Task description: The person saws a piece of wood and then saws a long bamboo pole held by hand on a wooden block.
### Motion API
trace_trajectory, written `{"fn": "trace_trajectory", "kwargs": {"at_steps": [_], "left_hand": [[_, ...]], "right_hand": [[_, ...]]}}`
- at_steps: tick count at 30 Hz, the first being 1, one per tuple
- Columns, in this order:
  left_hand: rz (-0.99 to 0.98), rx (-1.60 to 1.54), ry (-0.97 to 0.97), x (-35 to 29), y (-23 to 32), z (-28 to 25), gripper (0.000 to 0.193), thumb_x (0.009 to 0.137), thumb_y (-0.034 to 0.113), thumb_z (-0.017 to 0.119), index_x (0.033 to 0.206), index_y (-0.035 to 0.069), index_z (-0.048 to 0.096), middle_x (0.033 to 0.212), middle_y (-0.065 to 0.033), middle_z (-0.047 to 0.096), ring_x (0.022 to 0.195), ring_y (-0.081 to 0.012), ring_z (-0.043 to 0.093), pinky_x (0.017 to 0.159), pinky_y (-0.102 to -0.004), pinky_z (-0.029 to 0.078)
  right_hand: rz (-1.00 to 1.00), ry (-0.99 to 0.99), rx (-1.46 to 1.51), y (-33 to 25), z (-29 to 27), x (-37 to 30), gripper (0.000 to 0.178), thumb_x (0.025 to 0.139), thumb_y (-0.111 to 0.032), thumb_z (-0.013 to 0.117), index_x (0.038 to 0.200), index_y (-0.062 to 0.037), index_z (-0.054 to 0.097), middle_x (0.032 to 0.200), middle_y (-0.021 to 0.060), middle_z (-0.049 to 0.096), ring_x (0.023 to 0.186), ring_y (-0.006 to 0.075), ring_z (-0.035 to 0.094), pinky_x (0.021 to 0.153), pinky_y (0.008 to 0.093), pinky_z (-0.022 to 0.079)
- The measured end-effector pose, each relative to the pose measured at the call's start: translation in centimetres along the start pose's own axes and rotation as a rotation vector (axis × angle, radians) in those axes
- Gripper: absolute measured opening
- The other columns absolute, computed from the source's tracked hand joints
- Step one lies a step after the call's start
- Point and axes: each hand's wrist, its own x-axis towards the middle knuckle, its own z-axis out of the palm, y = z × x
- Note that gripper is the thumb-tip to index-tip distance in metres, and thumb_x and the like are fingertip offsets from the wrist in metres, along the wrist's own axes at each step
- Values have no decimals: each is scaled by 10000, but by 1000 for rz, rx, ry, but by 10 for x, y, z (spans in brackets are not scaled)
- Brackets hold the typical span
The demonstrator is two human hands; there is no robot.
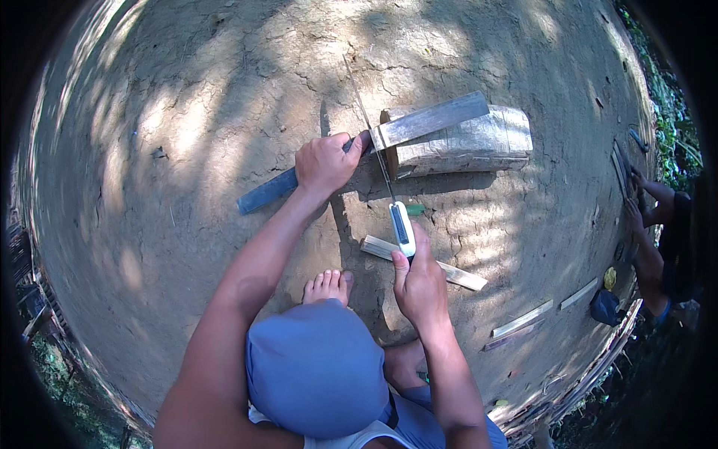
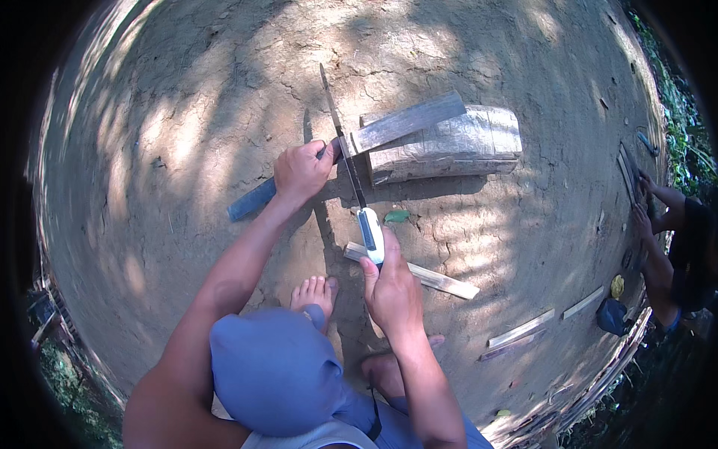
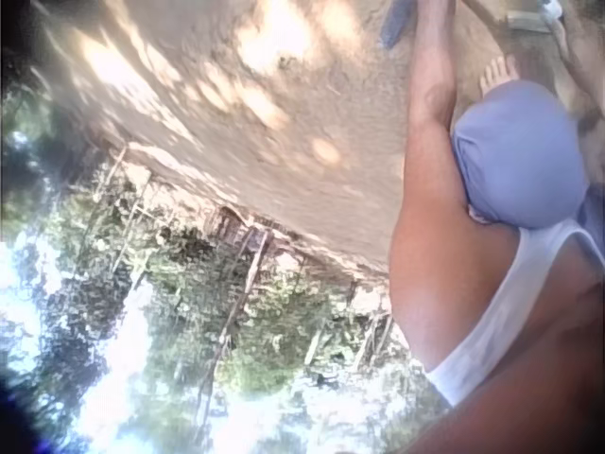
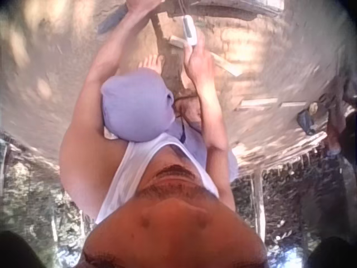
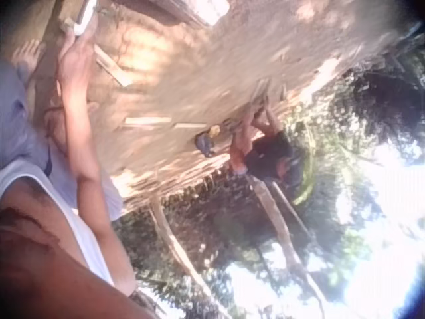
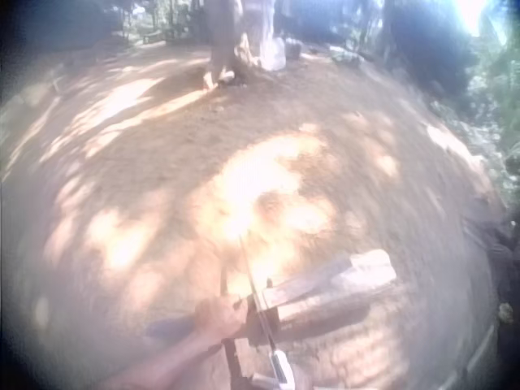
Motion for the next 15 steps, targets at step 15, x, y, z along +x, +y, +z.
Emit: {"fn": "trace_trajectory", "kwargs": {"at_steps": [15], "left_hand": [[-92, -141, -222, 11, 4, -13, 517, 1000, 445, 413, 803, 60, 695, 755, -242, 666, 761, -459, 658, 709, -549, 495]], "right_hand": [[-17, 71, -56, 15, -3, -16, 518, 1007, -241, 575, 1457, -84, 373, 1079, 280, 669, 906, 505, 659, 715, 554, 529]]}}
